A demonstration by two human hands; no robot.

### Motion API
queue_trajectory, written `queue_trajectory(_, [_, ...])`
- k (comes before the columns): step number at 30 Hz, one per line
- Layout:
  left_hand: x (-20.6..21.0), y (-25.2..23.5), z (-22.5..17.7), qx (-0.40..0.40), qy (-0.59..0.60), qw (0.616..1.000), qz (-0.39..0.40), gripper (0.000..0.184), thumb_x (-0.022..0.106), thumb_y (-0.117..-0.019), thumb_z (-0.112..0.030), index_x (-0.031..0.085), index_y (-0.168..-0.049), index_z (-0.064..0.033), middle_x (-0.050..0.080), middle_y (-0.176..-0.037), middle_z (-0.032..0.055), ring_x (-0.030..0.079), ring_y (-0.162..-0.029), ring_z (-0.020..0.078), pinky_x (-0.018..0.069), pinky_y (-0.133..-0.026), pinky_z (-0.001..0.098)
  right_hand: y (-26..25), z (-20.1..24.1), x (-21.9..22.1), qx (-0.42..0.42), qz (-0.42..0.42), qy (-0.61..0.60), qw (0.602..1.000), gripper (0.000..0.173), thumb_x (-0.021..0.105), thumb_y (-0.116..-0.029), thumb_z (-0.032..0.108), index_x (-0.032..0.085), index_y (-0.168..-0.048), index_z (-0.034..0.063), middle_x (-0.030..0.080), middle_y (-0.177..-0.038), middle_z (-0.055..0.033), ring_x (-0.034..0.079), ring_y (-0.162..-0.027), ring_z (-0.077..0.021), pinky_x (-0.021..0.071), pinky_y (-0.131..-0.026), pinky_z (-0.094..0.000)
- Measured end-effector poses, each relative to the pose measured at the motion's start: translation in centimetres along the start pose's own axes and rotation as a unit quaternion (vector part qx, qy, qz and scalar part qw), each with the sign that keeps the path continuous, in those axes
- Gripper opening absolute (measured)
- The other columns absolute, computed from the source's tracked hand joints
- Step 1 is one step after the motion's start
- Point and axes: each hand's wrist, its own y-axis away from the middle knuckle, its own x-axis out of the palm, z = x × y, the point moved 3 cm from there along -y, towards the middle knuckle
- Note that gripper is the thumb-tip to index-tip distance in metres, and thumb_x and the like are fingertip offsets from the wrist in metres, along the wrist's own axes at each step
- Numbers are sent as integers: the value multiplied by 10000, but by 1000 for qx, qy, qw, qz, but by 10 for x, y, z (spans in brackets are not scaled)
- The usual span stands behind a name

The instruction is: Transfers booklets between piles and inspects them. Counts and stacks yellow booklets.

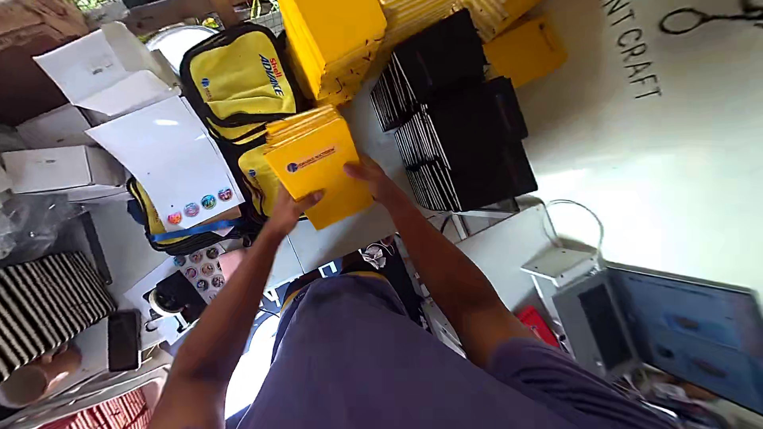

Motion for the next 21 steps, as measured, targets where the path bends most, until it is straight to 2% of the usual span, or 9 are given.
queue_trajectory(2, [44,-1,26,-54,120,991,-24,782,762,-882,-457,405,-1512,-163,679,-1259,67,688,-1081,194,597,-910,453,36,-19,-21,79,-58,-47,994,922,672,-896,579,244,-1629,222,621,-1386,-47,668,-1143,-140,602,-941,-383])
queue_trajectory(4, [81,-1,55,-112,179,977,-22,842,748,-878,-523,354,-1548,-201,690,-1238,102,708,-1039,246,612,-867,474,70,-51,-39,162,-115,-81,977,785,615,-910,689,380,-1570,335,698,-1267,-43,717,-1036,-190,624,-843,-447])
queue_trajectory(5, [93,-4,69,-141,189,972,-16,850,722,-896,-516,313,-1569,-196,691,-1235,131,714,-1036,274,617,-865,486,76,-69,-50,192,-133,-103,967,748,586,-922,702,425,-1544,319,711,-1236,-66,719,-1027,-223,619,-845,-476])
queue_trajectory(7, [110,-5,95,-199,191,961,-12,798,639,-953,-484,262,-1588,-181,686,-1227,170,715,-1039,301,617,-863,495,85,-103,-65,233,-162,-145,948,651,499,-991,657,509,-1474,220,731,-1156,-104,728,-992,-244,623,-840,-472])
queue_trajectory(10, [122,0,120,-275,171,945,-44,709,562,-1009,-517,329,-1570,-152,688,-1215,196,712,-1043,318,612,-860,506,96,-136,-69,271,-191,-182,926,620,456,-1022,629,572,-1401,152,731,-1125,-119,726,-980,-236,619,-839,-445])
queue_trajectory(13, [125,-3,136,-292,141,944,-67,660,548,-1024,-527,420,-1504,-93,697,-1188,199,717,-1025,315,614,-851,503,98,-154,-74,291,-198,-185,918,647,493,-999,648,590,-1384,137,722,-1144,-127,716,-1005,-244,608,-861,-456])
queue_trajectory(16, [120,-4,146,-285,111,949,-77,630,553,-1027,-519,480,-1454,-62,706,-1167,194,720,-1022,305,616,-854,494,97,-160,-72,299,-192,-177,918,666,506,-990,654,542,-1450,174,715,-1192,-134,710,-1045,-258,597,-891,-466])
queue_trajectory(19, [113,-6,156,-269,89,955,-85,611,574,-1035,-447,471,-1455,-15,693,-1208,203,713,-1065,291,615,-894,480,92,-170,-69,283,-200,-164,923,645,512,-1025,588,457,-1541,204,676,-1298,-152,683,-1136,-274,574,-959,-478])
queue_trajectory(21, [112,-6,159,-257,71,959,-95,606,591,-1039,-401,456,-1466,7,685,-1238,205,707,-1093,274,611,-918,463,87,-179,-70,256,-205,-149,933,607,520,-1054,492,429,-1560,169,629,-1382,-153,650,-1214,-263,552,-1014,-475])
